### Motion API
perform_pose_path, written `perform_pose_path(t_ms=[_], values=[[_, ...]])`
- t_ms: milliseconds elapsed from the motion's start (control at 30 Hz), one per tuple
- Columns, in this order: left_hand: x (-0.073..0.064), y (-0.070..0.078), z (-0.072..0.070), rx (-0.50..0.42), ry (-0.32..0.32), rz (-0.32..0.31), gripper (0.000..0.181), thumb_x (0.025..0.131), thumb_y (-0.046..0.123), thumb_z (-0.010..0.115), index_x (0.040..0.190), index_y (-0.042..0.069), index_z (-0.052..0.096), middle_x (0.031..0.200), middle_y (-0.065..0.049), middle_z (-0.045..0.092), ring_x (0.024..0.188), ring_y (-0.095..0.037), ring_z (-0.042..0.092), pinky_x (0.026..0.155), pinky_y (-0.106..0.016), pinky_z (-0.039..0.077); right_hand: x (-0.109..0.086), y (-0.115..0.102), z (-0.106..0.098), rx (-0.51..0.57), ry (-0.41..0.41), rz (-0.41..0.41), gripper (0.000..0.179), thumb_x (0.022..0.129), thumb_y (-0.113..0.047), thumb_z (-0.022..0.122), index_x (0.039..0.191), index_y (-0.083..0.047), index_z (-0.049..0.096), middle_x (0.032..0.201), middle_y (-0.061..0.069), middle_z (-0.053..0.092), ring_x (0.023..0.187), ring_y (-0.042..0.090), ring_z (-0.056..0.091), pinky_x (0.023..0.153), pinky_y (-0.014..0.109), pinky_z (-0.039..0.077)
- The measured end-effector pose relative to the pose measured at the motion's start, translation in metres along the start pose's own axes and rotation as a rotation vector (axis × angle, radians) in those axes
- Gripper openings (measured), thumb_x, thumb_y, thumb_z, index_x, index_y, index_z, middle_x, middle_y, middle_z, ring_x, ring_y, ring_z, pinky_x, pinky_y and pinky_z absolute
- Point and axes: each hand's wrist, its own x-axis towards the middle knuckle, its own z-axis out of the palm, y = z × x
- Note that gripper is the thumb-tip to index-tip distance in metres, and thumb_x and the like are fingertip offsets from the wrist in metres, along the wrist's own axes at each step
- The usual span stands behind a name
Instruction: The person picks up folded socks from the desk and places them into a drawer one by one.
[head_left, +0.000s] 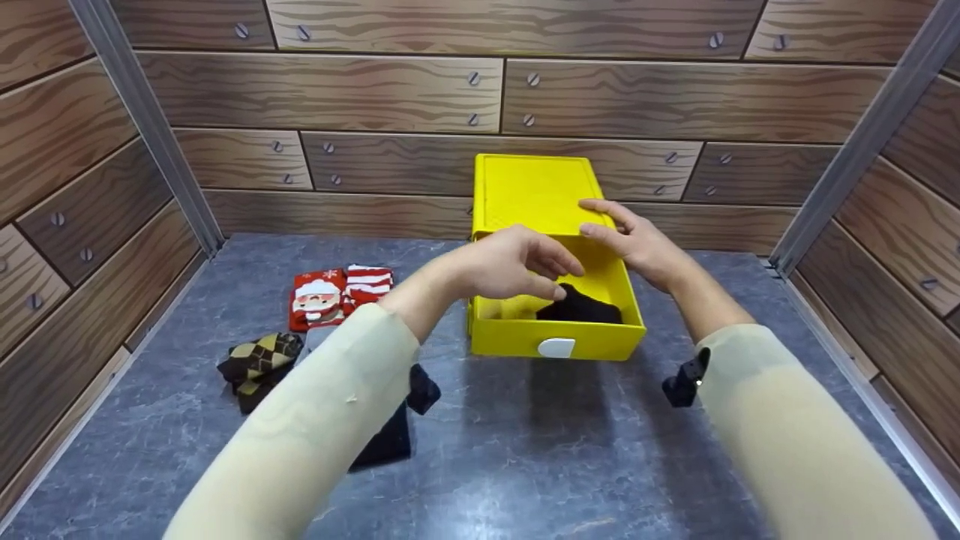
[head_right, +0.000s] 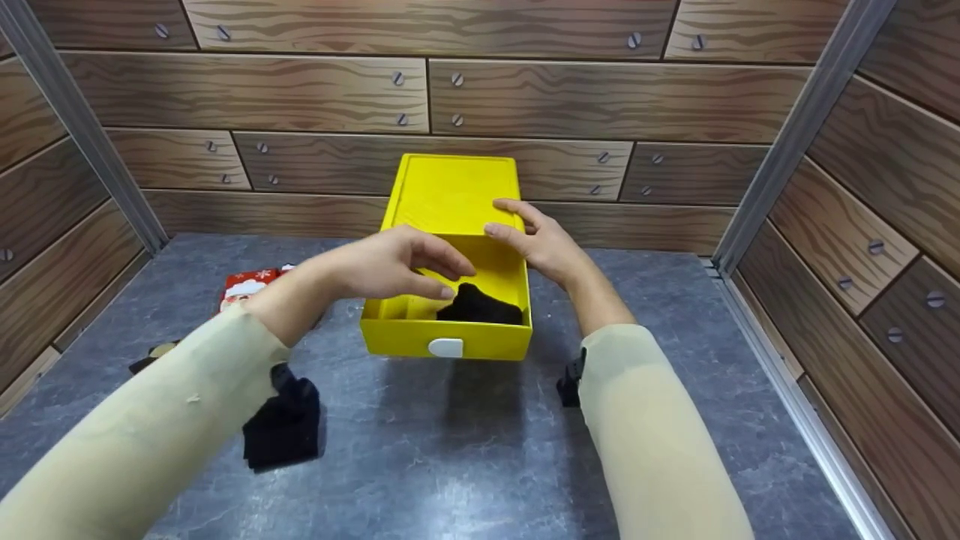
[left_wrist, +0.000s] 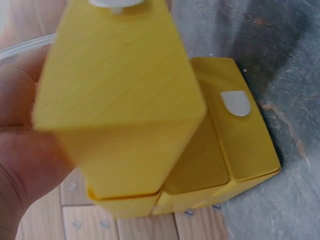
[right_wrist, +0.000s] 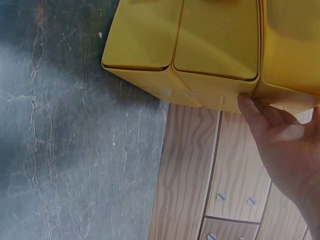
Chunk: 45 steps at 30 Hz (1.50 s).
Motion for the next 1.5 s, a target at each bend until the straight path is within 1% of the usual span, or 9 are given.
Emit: perform_pose_path(t_ms=[200,367,500,633,833,1033,1133,1367,1500], values=[[-0.031,0.0,-0.018,-0.039,0.047,0.073,0.036,0.101,0.015,0.075,0.137,0.012,0.072,0.134,-0.001,0.071,0.123,-0.019,0.066,0.105,-0.03,0.052,0.001,0.001,0.001,-0.018,0.004,0.01,0.079,0.103,-0.057,0.063,0.168,-0.026,0.031,0.166,0.02,0.03,0.142,0.04,0.041,0.118,0.058,0.038],[-0.066,-0.004,-0.032,-0.05,0.134,0.151,0.035,0.101,0.016,0.076,0.136,0.012,0.073,0.13,0.001,0.073,0.122,-0.019,0.067,0.106,-0.034,0.053,-0.002,-0.002,0.001,-0.009,0.001,0.006,0.08,0.103,-0.057,0.063,0.168,-0.026,0.03,0.166,0.02,0.029,0.142,0.039,0.041,0.118,0.058,0.038],[-0.095,-0.014,-0.037,-0.045,0.213,0.191,0.035,0.1,0.016,0.077,0.134,0.013,0.074,0.127,0.003,0.074,0.12,-0.015,0.068,0.105,-0.037,0.054,-0.002,-0.003,0.002,-0.005,0.001,-0.002,0.079,0.103,-0.056,0.063,0.168,-0.025,0.031,0.166,0.02,0.03,0.141,0.038,0.041,0.118,0.057,0.038],[-0.122,-0.031,-0.036,-0.066,0.261,0.194,0.035,0.099,0.014,0.077,0.134,0.01,0.073,0.13,-0.001,0.073,0.12,-0.018,0.069,0.097,-0.037,0.058,-0.002,-0.002,0.001,-0.012,0.004,0.002,0.08,0.103,-0.057,0.064,0.168,-0.025,0.031,0.166,0.02,0.029,0.142,0.039,0.041,0.118,0.058,0.038],[-0.158,-0.065,-0.024,-0.134,0.335,0.121,0.037,0.098,0.011,0.078,0.134,0.005,0.072,0.131,-0.006,0.073,0.116,-0.024,0.071,0.095,-0.035,0.059,0.0,-0.002,0.001,-0.025,0.004,0.011,0.081,0.102,-0.058,0.064,0.168,-0.026,0.031,0.168,0.02,0.027,0.143,0.041,0.04,0.118,0.059,0.037],[-0.182,-0.104,-0.009,-0.2,0.378,0.078,0.038,0.097,0.008,0.078,0.133,0.001,0.071,0.128,-0.011,0.073,0.122,-0.035,0.067,0.099,-0.033,0.057,0.001,-0.002,0.002,-0.024,0.007,0.019,0.08,0.102,-0.059,0.063,0.168,-0.025,0.031,0.169,0.019,0.025,0.143,0.04,0.039,0.119,0.061,0.035],[-0.193,-0.123,-0.002,-0.217,0.392,0.048,0.037,0.097,0.008,0.078,0.133,0.001,0.071,0.129,-0.012,0.073,0.124,-0.034,0.066,0.099,-0.032,0.056,0.001,-0.002,0.003,-0.017,0.008,0.017,0.081,0.102,-0.059,0.064,0.168,-0.025,0.032,0.17,0.02,0.025,0.143,0.04,0.039,0.12,0.061,0.034],[-0.217,-0.155,0.014,-0.315,0.376,-0.095,0.039,0.099,0.011,0.077,0.135,0.0,0.069,0.133,-0.018,0.069,0.126,-0.031,0.066,0.099,-0.032,0.056,0.0,-0.002,0.003,0.007,0.01,0.016,0.078,0.102,-0.057,0.065,0.167,-0.025,0.034,0.167,0.019,0.028,0.142,0.039,0.04,0.119,0.059,0.036],[-0.226,-0.17,0.024,-0.331,0.364,-0.137,0.042,0.098,0.011,0.078,0.136,-0.002,0.068,0.137,-0.023,0.066,0.131,-0.045,0.06,0.1,-0.029,0.055,0.001,-0.002,0.003,0.008,0.009,0.02,0.078,0.102,-0.056,0.065,0.167,-0.025,0.033,0.166,0.021,0.028,0.142,0.039,0.04,0.119,0.06,0.036]])
